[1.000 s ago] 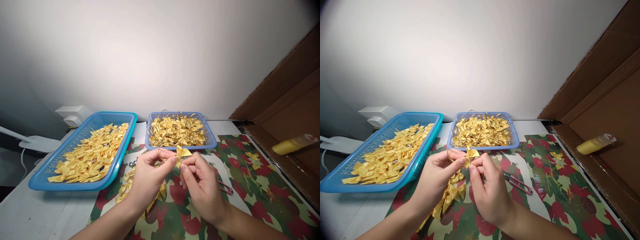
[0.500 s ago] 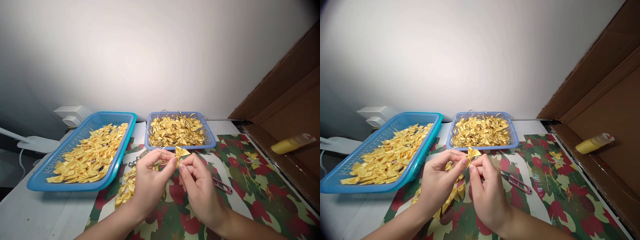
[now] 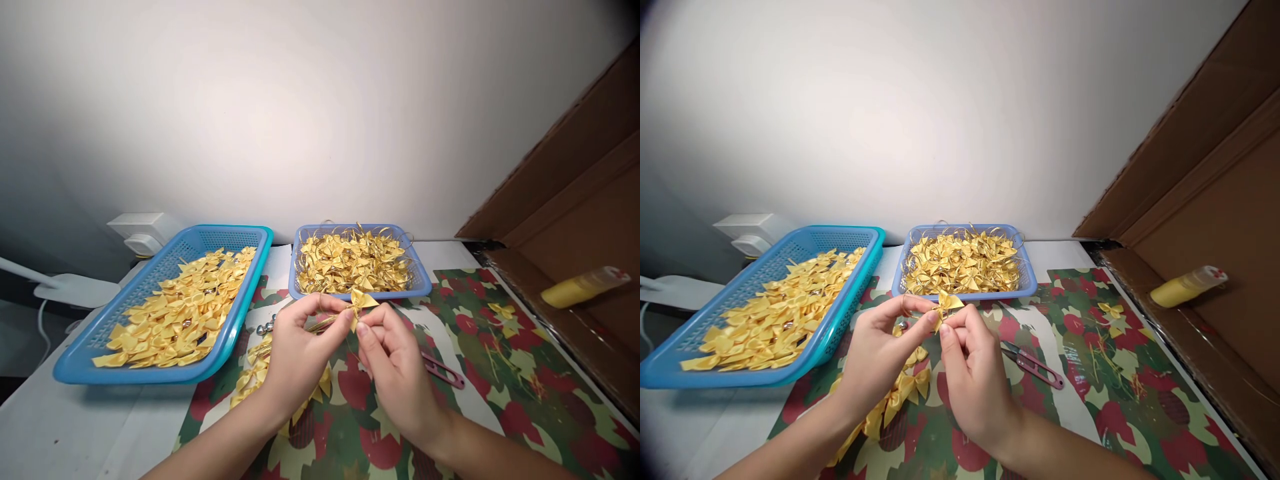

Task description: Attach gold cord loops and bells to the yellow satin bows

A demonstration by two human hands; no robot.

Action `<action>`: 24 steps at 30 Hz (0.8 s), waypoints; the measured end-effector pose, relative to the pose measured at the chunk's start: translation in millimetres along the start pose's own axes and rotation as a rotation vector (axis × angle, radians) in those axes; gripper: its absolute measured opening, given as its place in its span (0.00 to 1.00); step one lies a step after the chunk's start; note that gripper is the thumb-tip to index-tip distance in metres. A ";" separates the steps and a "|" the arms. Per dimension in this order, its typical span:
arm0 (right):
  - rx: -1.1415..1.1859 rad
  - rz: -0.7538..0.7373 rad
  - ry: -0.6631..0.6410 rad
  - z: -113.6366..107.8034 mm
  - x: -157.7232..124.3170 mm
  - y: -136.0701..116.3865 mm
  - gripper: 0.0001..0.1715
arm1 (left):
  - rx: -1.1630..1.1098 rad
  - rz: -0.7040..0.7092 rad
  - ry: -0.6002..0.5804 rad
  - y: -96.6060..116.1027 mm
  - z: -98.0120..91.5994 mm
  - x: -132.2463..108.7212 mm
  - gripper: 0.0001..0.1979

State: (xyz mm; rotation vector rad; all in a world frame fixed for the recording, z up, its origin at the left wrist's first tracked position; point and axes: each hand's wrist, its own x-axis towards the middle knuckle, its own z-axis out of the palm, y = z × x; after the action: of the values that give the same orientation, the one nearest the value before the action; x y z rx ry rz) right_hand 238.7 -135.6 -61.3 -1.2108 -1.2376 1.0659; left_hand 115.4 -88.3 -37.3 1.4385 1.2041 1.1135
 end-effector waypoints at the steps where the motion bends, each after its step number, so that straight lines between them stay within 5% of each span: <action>1: -0.008 -0.009 0.003 -0.1 -0.4 0.2 0.13 | -0.010 -0.018 -0.006 0.9 -0.5 0.4 0.04; 24: -0.146 -0.150 0.063 2.3 -7.4 3.5 0.10 | -0.406 -0.243 -0.152 -0.8 -4.5 -2.2 0.06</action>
State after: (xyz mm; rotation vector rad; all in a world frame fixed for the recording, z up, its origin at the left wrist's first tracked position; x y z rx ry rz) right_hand 236.1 -142.5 -65.6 -1.2307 -1.3529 0.8332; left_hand 110.6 -90.0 -37.5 1.0178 0.9497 0.9924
